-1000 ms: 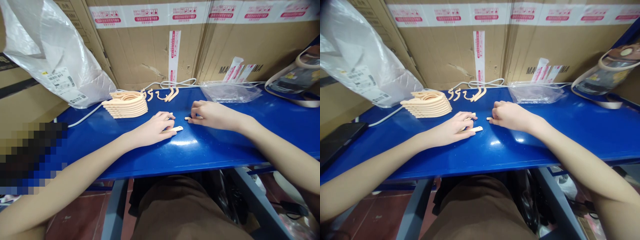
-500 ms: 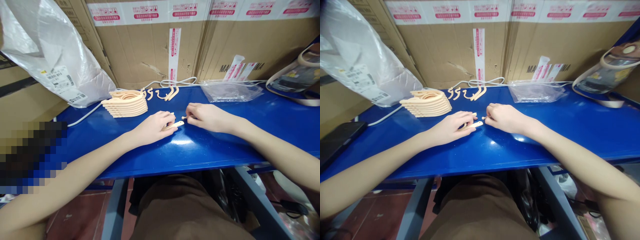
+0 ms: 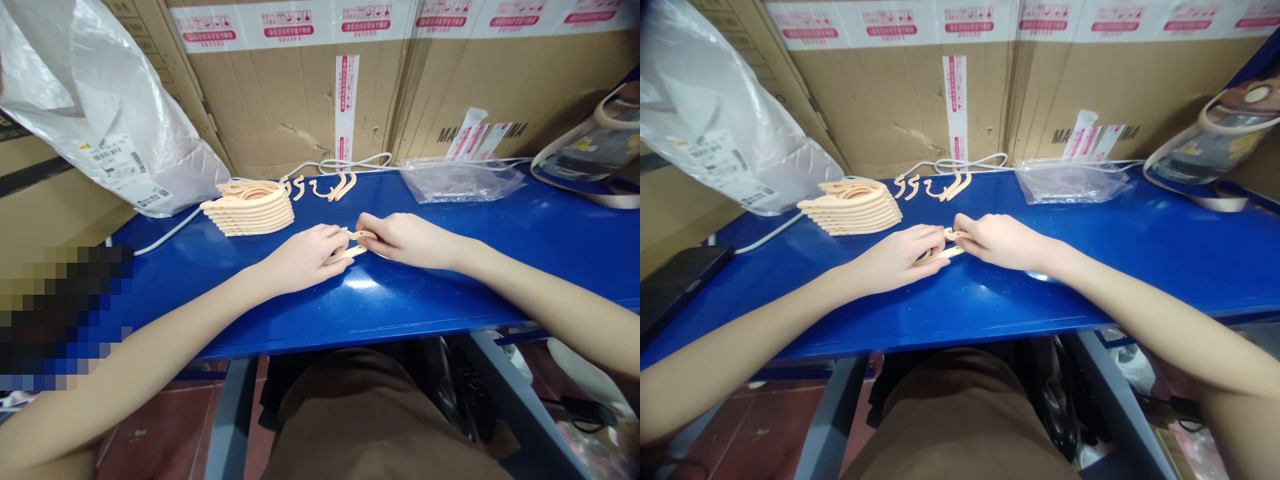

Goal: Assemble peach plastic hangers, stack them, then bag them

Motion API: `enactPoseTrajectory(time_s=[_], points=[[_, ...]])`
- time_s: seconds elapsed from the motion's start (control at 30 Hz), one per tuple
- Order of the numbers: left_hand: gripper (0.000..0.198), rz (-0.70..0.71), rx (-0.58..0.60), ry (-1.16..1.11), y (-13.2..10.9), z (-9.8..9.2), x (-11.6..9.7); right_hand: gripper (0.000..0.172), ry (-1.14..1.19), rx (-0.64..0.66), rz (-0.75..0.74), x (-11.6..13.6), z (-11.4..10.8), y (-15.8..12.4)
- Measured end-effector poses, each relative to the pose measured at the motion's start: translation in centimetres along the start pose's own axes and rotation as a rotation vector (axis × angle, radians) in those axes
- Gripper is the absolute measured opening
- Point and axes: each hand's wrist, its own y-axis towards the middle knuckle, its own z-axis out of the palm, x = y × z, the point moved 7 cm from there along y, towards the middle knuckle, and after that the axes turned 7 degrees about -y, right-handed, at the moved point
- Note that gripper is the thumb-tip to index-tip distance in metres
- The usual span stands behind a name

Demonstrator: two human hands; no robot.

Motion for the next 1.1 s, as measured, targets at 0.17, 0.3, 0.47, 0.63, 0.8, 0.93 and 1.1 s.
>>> enactPoseTrajectory(time_s=[0.17, 0.3, 0.47, 0.63, 0.8, 0.93, 1.1], points=[[0.021, 0.020, 0.015, 0.032, 0.00, 0.00, -0.23, 0.022, 0.076, -0.056, -0.058, 0.59, -0.37, 0.04], [0.020, 0.023, 0.026, 0.062, -0.03, -0.11, -0.30, 0.021, 0.147, -0.066, -0.053, 0.49, -0.39, 0.04], [0.020, 0.070, 0.047, 0.117, -0.13, 0.02, -0.42, 0.017, 0.141, -0.031, -0.031, 0.21, 0.08, 0.02], [0.019, 0.089, 0.075, 0.130, -0.25, 0.22, -0.30, 0.035, 0.026, -0.021, -0.026, 0.49, 0.21, 0.12], [0.020, 0.080, 0.063, 0.102, -0.16, 0.11, -0.20, 0.038, -0.059, 0.035, -0.026, 0.46, 0.18, 0.07], [0.021, 0.032, 0.051, 0.075, -0.07, -0.10, -0.02, 0.036, -0.091, 0.055, -0.039, 0.25, 0.00, -0.06], [0.022, -0.010, 0.020, 0.061, -0.06, -0.37, 0.12, 0.035, -0.085, 0.021, -0.003, -0.27, -0.62, -0.14]])
